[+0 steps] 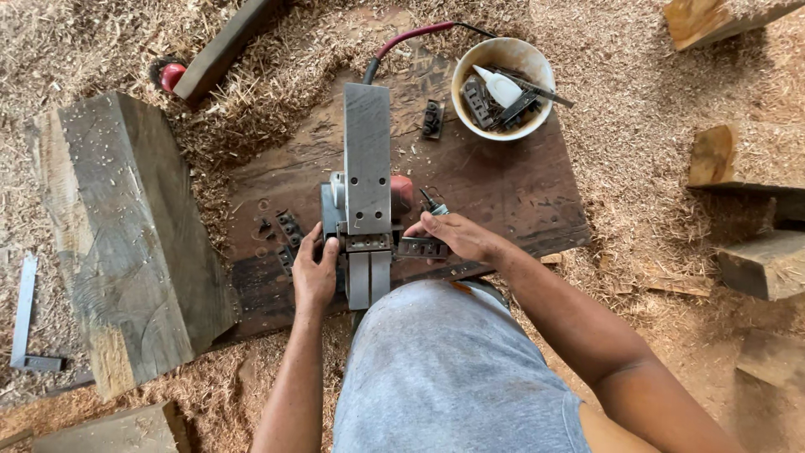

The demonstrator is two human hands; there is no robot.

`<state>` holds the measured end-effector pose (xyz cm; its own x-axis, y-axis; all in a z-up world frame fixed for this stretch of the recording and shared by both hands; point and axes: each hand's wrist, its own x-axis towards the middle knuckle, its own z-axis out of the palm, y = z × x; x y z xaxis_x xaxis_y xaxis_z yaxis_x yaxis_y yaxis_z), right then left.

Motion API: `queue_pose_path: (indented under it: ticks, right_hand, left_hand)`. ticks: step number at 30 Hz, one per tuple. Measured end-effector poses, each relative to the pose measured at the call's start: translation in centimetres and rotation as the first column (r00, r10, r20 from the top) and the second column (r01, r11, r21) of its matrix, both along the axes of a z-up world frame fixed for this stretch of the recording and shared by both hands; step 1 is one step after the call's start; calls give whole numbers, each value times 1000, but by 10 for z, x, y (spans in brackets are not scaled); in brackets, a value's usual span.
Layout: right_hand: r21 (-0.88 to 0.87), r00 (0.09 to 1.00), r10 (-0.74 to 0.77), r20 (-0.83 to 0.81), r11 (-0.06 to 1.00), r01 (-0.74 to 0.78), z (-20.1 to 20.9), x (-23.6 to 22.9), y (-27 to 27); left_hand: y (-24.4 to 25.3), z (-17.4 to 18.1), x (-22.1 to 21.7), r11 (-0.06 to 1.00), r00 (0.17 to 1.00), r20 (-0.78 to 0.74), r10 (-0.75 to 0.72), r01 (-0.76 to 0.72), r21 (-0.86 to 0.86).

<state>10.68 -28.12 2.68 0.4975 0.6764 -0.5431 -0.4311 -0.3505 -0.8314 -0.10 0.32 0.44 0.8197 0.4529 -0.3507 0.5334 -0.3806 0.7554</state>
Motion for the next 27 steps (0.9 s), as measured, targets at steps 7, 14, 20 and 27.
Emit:
queue_pose_path:
  ticks: [7,14,20,27]
  right_hand:
    - [36,996,30,83,999,-33,-32,2,-5]
    - [54,997,-66,49,997,64,-94,-4,4]
    - [66,981,-110,157,993,101,-118,-10,13]
    - [132,935,-98,340,990,56,-119,-12,27]
  left_hand:
    - [-6,7,7,995,995,-51,91,-93,-45]
    - [-5,6,8,996,997,35,75,-73,-48]
    - [2,-1,4,998,999,45,24,-22,-51]
    - [5,-5,3,994,999,26,43,-40,-105]
